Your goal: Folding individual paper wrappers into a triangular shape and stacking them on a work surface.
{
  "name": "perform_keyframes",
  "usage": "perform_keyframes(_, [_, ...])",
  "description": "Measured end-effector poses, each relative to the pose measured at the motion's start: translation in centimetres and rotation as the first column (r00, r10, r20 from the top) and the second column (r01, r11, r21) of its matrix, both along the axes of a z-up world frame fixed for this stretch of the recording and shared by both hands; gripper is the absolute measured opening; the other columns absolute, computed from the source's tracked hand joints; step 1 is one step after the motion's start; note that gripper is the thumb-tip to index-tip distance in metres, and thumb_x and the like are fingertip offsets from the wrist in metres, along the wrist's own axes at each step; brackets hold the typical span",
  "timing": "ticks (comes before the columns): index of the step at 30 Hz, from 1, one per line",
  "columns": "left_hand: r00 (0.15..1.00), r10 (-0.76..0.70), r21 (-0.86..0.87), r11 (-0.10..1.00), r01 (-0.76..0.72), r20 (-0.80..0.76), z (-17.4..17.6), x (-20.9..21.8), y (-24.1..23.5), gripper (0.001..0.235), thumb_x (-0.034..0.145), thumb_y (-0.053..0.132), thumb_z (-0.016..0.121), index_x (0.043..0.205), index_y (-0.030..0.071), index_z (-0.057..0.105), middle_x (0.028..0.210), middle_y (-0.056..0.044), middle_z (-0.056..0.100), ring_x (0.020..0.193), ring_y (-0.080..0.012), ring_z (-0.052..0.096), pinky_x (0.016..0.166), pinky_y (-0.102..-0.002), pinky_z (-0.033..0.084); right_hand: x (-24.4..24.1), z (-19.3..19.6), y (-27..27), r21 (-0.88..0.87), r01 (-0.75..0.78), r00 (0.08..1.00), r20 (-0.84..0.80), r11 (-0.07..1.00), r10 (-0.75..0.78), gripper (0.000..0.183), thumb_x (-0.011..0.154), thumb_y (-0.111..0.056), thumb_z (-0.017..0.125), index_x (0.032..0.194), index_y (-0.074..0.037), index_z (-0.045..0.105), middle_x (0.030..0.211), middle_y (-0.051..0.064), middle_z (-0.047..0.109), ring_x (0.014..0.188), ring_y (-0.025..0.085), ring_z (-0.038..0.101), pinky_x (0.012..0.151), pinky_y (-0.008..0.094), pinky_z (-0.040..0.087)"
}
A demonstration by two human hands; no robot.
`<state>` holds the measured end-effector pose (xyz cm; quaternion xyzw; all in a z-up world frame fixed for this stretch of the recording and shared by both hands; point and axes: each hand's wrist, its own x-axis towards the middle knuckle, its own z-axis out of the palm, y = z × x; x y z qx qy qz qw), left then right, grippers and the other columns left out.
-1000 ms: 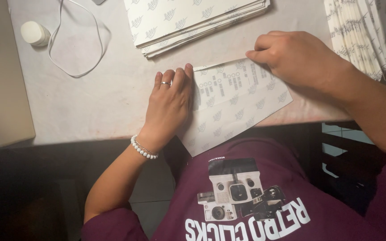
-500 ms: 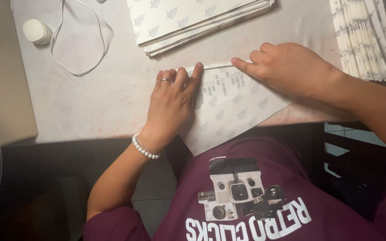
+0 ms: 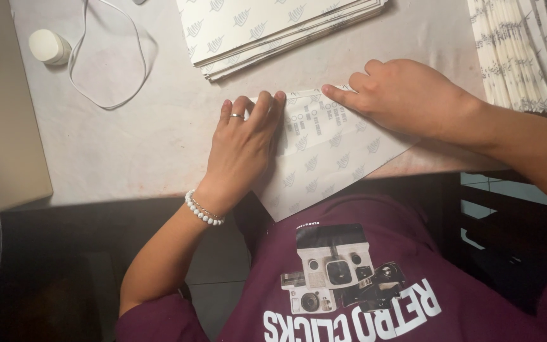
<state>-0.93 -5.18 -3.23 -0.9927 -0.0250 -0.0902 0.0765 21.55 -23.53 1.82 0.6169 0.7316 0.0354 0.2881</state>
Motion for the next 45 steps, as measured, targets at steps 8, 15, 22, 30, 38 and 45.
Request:
perform_keyframes(8, [0.999,0.023,0.008,1.0,-0.023,-0.023,0.5,1.2,-0.8,0.059,0.095,0.013,0.053,0.153,0.021,0.048,0.107,-0.005,0.056,0.095,-0.033,0.058,0.103,-0.058,0.041,0.2,-0.4,-0.3,0.018,-0.015,1.0,-0.005,1.0,0.015,0.073,0.09,-0.006,0.058,0.159,-0.025,0.042,0.087,-0.01,0.067,0.068,0.011,0.064,0.05,0.025,0.054])
perform_keyframes(15, [1.0,-0.029,0.105,0.994,0.029,-0.009,0.0,3.1,-2.3,0.041,0.095,0.012,0.053,0.134,0.001,0.054,0.103,-0.004,0.054,0.091,-0.0216,0.058,0.107,-0.039,0.048,0.5,-1.1,-0.7,0.082,-0.079,0.996,0.036,0.993,0.076,0.071,0.09,-0.008,0.057,0.157,-0.026,0.045,0.086,-0.011,0.066,0.066,0.009,0.063,0.05,0.023,0.051])
perform_keyframes(22, [1.0,0.02,0.025,0.999,-0.02,0.004,-0.8,2.7,-3.2,0.059,0.093,0.008,0.05,0.152,0.013,0.046,0.115,-0.009,0.051,0.1,-0.0296,0.057,0.102,-0.046,0.051,0.6,-1.5,-1.3,0.154,-0.029,0.997,-0.065,0.988,0.04,0.058,0.089,-0.004,0.054,0.146,-0.011,0.058,0.084,-0.008,0.068,0.065,0.01,0.062,0.055,0.025,0.054])
perform_keyframes(30, [0.997,0.028,0.12,0.993,-0.02,-0.073,-0.6,3.7,-3.6,0.071,0.093,0.02,0.059,0.16,0.022,0.035,0.105,0.0,0.049,0.095,-0.0252,0.055,0.086,-0.043,0.051,1.0,-1.3,-1.1,0.098,-0.045,0.998,-0.042,0.994,0.05,0.055,0.094,-0.008,0.052,0.149,-0.016,0.055,0.088,-0.01,0.067,0.073,0.011,0.063,0.06,0.026,0.054])
perform_keyframes(38, [0.999,0.047,0.001,0.999,-0.047,0.021,0.5,5.1,-5.5,0.035,0.093,0.025,0.058,0.125,0.014,0.067,0.121,-0.01,0.054,0.119,-0.0386,0.05,0.111,-0.073,0.025,3.3,-1.6,-4.4,0.216,0.15,0.952,-0.297,0.965,-0.081,0.037,0.094,-0.007,0.063,0.13,-0.012,0.067,0.095,0.0,0.061,0.086,0.019,0.06,0.055,0.032,0.056])
perform_keyframes(45, [0.99,0.137,0.188,0.972,-0.142,0.04,-2.2,6.0,-7.4,0.048,0.096,0.023,0.053,0.142,0.009,0.053,0.11,-0.006,0.06,0.108,-0.0274,0.066,0.086,-0.044,0.057,2.5,-1.4,-4.6,0.229,0.086,0.97,-0.242,0.97,-0.029,0.041,0.091,0.001,0.064,0.132,-0.006,0.066,0.096,0.001,0.068,0.086,0.018,0.063,0.066,0.028,0.059])
